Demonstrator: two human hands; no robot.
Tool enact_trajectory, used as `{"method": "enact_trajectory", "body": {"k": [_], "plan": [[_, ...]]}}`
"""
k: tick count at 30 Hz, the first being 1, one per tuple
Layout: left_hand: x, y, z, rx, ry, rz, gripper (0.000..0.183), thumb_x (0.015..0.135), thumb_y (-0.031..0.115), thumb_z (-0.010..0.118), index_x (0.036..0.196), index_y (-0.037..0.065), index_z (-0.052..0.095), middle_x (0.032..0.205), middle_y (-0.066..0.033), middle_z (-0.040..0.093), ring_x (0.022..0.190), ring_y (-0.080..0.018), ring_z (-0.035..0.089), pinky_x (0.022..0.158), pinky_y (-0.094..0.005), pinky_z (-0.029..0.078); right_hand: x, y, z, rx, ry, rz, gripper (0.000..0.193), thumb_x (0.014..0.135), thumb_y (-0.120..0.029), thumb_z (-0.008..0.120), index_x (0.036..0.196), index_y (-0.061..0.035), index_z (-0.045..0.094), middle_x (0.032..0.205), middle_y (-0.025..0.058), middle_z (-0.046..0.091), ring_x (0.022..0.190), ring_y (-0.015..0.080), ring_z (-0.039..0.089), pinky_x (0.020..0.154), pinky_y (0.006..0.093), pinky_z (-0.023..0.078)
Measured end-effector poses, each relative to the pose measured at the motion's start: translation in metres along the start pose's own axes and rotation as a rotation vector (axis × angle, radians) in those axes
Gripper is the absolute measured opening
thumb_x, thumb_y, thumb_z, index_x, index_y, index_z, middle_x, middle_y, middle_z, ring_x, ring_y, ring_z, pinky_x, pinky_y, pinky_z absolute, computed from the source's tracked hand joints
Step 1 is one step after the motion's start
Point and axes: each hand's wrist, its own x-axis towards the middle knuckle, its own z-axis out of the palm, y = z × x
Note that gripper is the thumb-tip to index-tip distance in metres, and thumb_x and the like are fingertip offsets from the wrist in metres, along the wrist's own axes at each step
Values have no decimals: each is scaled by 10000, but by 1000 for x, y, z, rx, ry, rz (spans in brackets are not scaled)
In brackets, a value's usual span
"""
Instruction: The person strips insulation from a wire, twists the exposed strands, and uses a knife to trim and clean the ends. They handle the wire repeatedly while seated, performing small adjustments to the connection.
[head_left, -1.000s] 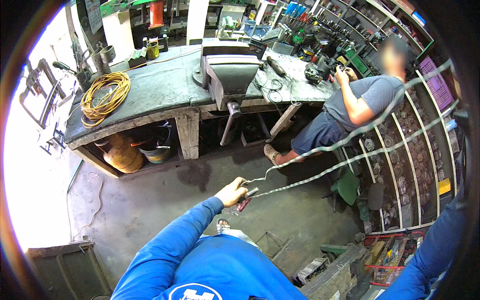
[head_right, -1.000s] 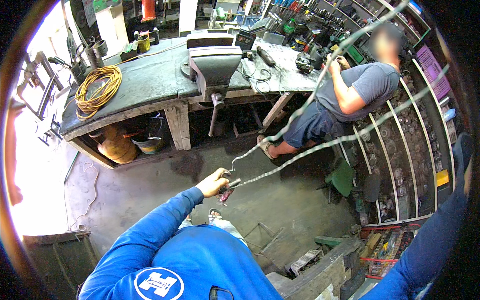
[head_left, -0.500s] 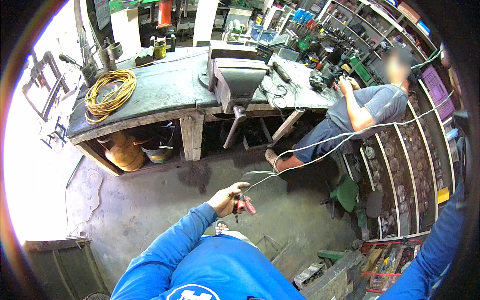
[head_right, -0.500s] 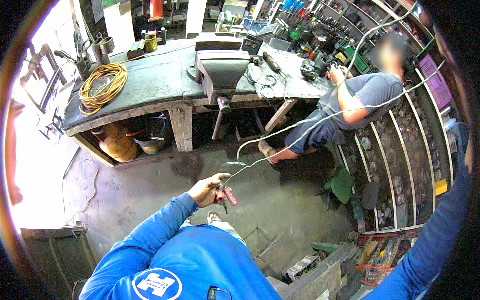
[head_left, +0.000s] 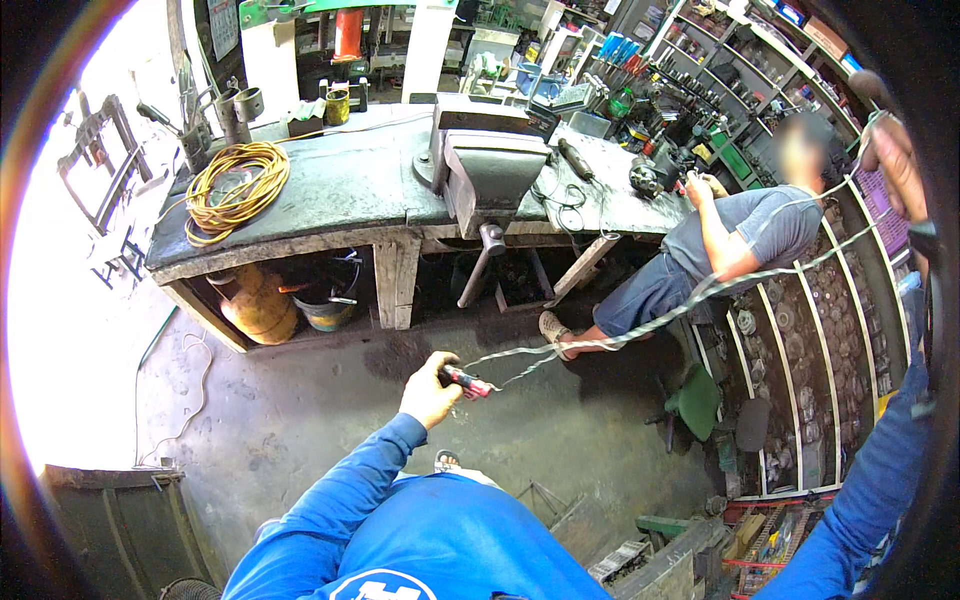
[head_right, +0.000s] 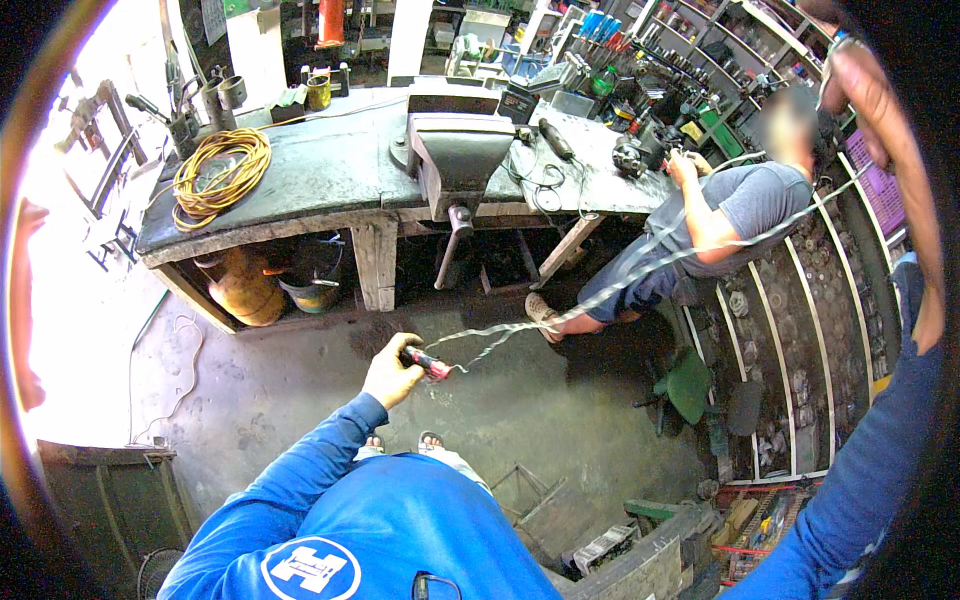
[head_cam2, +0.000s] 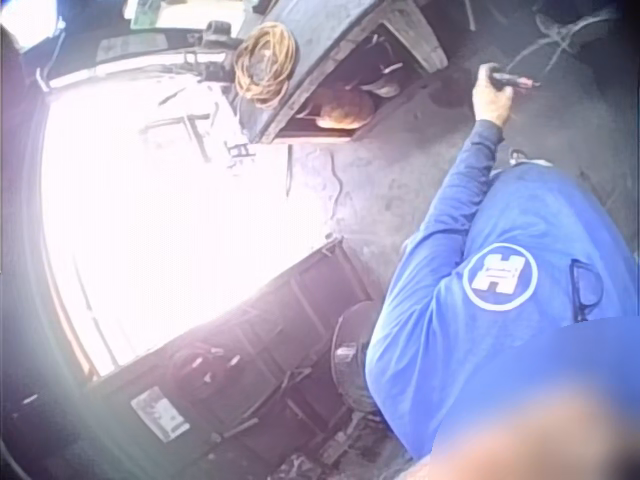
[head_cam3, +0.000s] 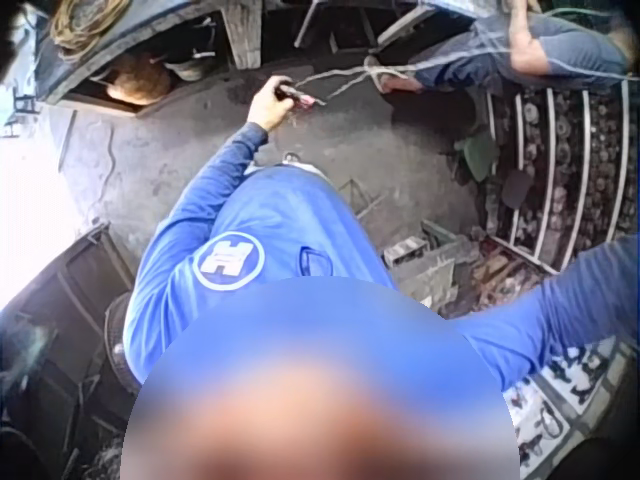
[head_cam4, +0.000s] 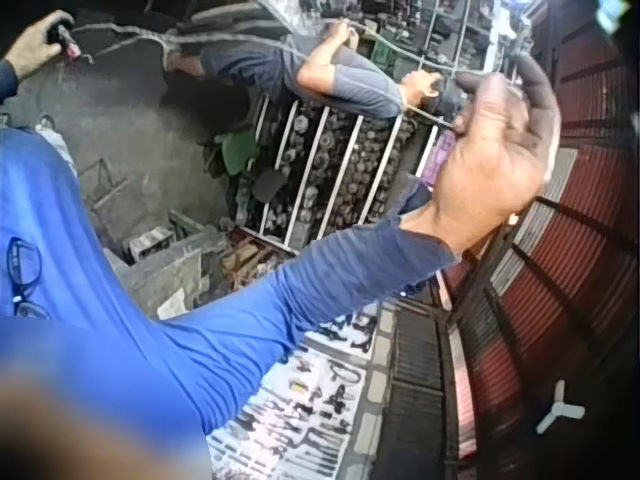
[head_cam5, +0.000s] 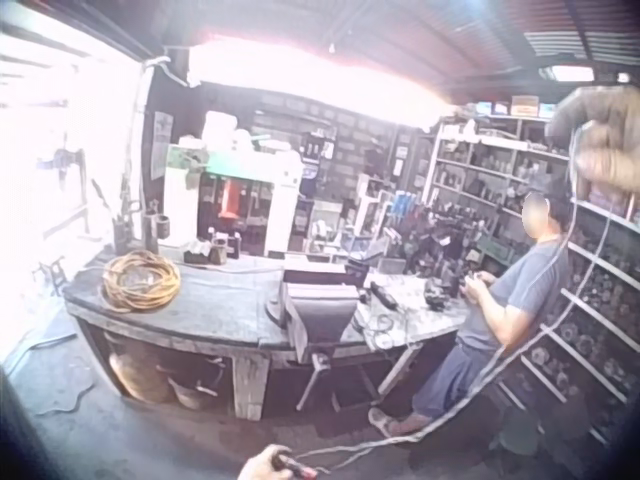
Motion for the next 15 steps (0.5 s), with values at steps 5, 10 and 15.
{"method": "enact_trajectory", "body": {"k": [5, 10, 15], "plan": [[9, -19, -34, 36, 87, -2, 453, 742, -41, 612, 1183, 49, 573, 969, -122, 641, 900, -229, 650, 851, -345, 534, -39, 21, 23, 184, -67, -188, 387, 971, -337, 630, 1217, -44, 568, 898, 12, 603, 777, 62, 495, 688, 208, 369], [23, -42, -65, -113, 63, -66, 535, 756, 34, 664, 1266, 46, 501, 1029, -97, 617, 952, -187, 611, 887, -335, 512, -59, 26, 51, 360, -218, -249, 245, 930, -234, 654, 1004, -12, 583, 924, 53, 621, 912, 133, 609, 843, 269, 460], [26, -48, -86, 221, 260, -12, 411, 776, 155, 787, 1137, 63, 614, 1060, -138, 615, 966, -272, 642, 876, -383, 526, -84, 9, 75, 535, -172, -308, 166, 914, -100, 628, 1029, 12, 584, 936, 77, 624, 892, 157, 630, 865, 304, 476]]}}
